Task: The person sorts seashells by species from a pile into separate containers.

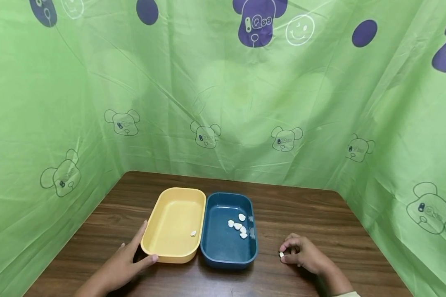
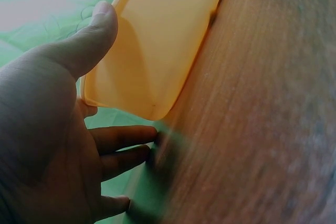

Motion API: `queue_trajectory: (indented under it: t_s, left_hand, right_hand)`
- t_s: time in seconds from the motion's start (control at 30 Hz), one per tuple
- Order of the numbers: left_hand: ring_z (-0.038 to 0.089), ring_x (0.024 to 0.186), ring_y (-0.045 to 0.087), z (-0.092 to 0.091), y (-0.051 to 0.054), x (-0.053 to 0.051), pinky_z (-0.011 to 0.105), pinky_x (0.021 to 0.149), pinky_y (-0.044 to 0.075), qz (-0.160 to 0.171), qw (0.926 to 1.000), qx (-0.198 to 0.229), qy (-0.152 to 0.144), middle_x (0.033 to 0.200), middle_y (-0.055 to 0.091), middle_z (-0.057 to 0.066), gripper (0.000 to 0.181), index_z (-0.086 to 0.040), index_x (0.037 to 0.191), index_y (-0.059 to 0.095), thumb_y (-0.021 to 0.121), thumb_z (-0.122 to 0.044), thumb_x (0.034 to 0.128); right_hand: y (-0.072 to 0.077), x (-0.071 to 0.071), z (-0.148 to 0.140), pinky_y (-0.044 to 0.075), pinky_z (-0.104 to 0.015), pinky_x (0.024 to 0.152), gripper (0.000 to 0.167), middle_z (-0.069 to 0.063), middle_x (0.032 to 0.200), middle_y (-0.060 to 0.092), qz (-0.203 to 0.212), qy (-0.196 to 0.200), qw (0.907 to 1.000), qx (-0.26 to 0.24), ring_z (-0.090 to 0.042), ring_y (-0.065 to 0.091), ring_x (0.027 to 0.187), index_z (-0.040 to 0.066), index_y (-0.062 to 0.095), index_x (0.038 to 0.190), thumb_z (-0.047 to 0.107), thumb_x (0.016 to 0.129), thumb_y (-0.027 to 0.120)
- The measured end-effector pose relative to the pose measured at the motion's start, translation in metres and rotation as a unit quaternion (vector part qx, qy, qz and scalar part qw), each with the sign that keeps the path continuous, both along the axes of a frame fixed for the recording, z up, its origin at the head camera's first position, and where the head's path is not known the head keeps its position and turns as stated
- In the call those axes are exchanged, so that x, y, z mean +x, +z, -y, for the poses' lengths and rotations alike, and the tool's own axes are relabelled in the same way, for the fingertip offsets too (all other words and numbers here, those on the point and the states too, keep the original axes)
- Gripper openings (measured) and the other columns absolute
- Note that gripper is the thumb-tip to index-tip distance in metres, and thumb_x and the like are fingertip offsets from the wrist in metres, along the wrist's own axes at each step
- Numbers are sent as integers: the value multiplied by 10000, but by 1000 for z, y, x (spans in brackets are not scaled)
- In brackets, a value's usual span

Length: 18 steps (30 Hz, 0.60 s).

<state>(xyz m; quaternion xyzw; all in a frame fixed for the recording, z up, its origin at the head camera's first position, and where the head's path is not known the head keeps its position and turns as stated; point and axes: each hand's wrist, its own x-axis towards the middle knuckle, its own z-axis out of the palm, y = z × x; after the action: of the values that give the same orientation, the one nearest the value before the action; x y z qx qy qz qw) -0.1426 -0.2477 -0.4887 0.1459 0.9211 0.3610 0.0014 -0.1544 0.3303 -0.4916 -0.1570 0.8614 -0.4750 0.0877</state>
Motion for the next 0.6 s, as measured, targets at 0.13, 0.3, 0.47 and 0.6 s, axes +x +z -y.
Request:
queue_trajectory:
  t_s: [0.13, 0.3, 0.47, 0.6]
  left_hand:
    - [611, 1391, 583, 0, 1, 0, 901, 1165, 224, 11, 10000, 0, 7, 1687, 457, 274, 1095, -196, 1782, 87, 780, -505, 992]
    - [624, 1390, 576, 0, 0, 1, 903, 1166, 221, 60, 10000, -26, 26, 1696, 446, 267, 1102, -240, 1784, 58, 775, -515, 993]
    - [628, 1387, 576, 0, 0, 1, 908, 1161, 221, 81, 10000, -42, 30, 1702, 439, 263, 1102, -246, 1784, 50, 772, -515, 996]
    - [633, 1389, 571, 0, 0, 0, 911, 1158, 218, 51, 10000, -19, 9, 1703, 434, 266, 1099, -244, 1784, 52, 772, -508, 997]
  right_hand:
    - [-1, 0, 0, 507, -226, 493, 134, -168, 1102, 666, -111, 70, 9999, 5, -27, 537, 712, 42, 792, 1029, 104, 928, 856]
    - [-4, -1, -1, 510, -224, 488, 109, -169, 1059, 665, -415, 285, 9987, 84, -11, 525, 708, 58, 799, 1066, 94, 965, 819]
    - [-6, -1, -3, 523, -239, 478, 112, -159, 1069, 687, -479, 262, 9984, 114, -8, 536, 723, 76, 803, 1083, 111, 977, 810]
    - [-6, 0, -3, 529, -255, 476, 133, -171, 1084, 693, -399, 172, 9991, 30, -19, 551, 729, 75, 798, 1110, 130, 988, 803]
